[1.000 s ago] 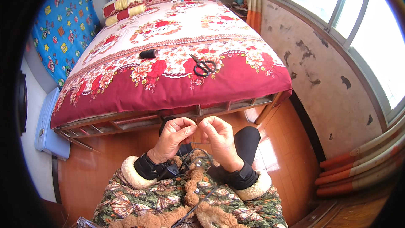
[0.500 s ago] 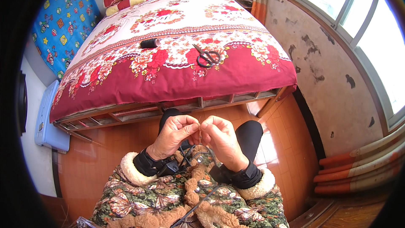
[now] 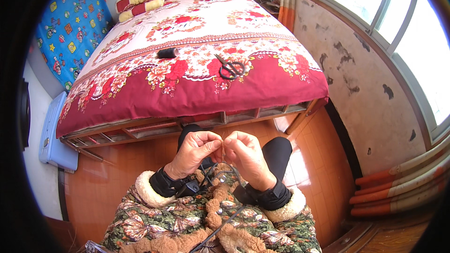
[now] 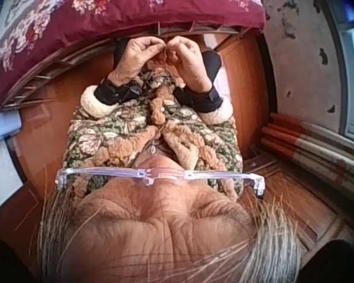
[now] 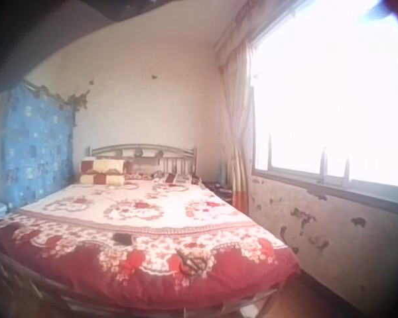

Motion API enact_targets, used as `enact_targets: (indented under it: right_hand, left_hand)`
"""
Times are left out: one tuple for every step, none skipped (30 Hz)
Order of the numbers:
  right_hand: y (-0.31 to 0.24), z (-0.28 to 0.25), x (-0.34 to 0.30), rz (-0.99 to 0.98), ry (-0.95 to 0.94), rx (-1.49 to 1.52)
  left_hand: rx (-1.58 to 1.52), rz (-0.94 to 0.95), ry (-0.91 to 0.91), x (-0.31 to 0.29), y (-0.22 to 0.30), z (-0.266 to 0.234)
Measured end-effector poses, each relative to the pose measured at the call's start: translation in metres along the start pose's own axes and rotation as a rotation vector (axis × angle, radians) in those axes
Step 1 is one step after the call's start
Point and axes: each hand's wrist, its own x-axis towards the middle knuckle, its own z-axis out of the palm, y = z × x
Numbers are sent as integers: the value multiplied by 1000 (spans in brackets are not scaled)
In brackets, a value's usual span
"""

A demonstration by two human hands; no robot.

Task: The person sits on the floor and manipulates a black wire, stripping and twisting its ends. They use scissors to cut the wire and continue twisting the exposed strands.

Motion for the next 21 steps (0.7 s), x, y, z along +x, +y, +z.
enact_targets:
  right_hand:
    - [0,1,0,0,1,4]
    - [-1,1,0,0,2,9]
    - [-1,2,0,4,0,9]
    - [-1,2,0,7,-1,9]
    - [-2,2,0,9,-1,9]
    - [-2,3,0,7,-2,4]
    - [-2,3,0,5,-3,-1]
    - [-2,3,0,2,-4,-5]
    - [-2,3,0,4,-5,-5]
    - [-2,2,0,6,-6,-5]
    - [-2,2,0,8,-6,-5]
    - [-2,2,0,13,-1,-5]
    - [-2,2,-1,18,3,-5]
    - [-2,2,-1,23,6,-5]
    - [-3,2,-1,23,3,-3]
    - [-3,2,-1,22,0,-2]
    - [-3,2,-1,22,-4,0]
    - [-3,2,-1,26,-3,5]
    - [-3,2,-1,30,-3,9]
    - [-3,2,-1,34,-3,14]
    - [-3,2,-1,34,-2,21]
  left_hand:
    - [-9,-4,-2,0,0,0]
    - [1,5,2,-1,0,0]
    - [2,7,5,-1,0,1]
    - [-13,3,3,-1,1,1]
    - [7,10,7,-1,1,1]
    - [13,12,5,-1,1,1]
    - [7,5,1,-1,2,1]
    - [17,14,2,-1,2,1]
    - [16,15,1,-2,3,1]
    - [2,11,-5,-2,3,1]
    - [16,16,0,-2,3,2]
    - [17,16,0,-2,3,1]
    - [6,10,-2,-2,3,1]
    - [21,15,3,-2,3,1]
    - [23,13,4,-2,2,1]
    - [14,3,3,-2,2,1]
    - [29,15,5,-1,2,1]
    - [31,18,4,-1,2,1]
    - [21,12,1,-1,2,1]
    - [31,21,3,-1,2,1]
    - [29,21,3,-2,3,2]
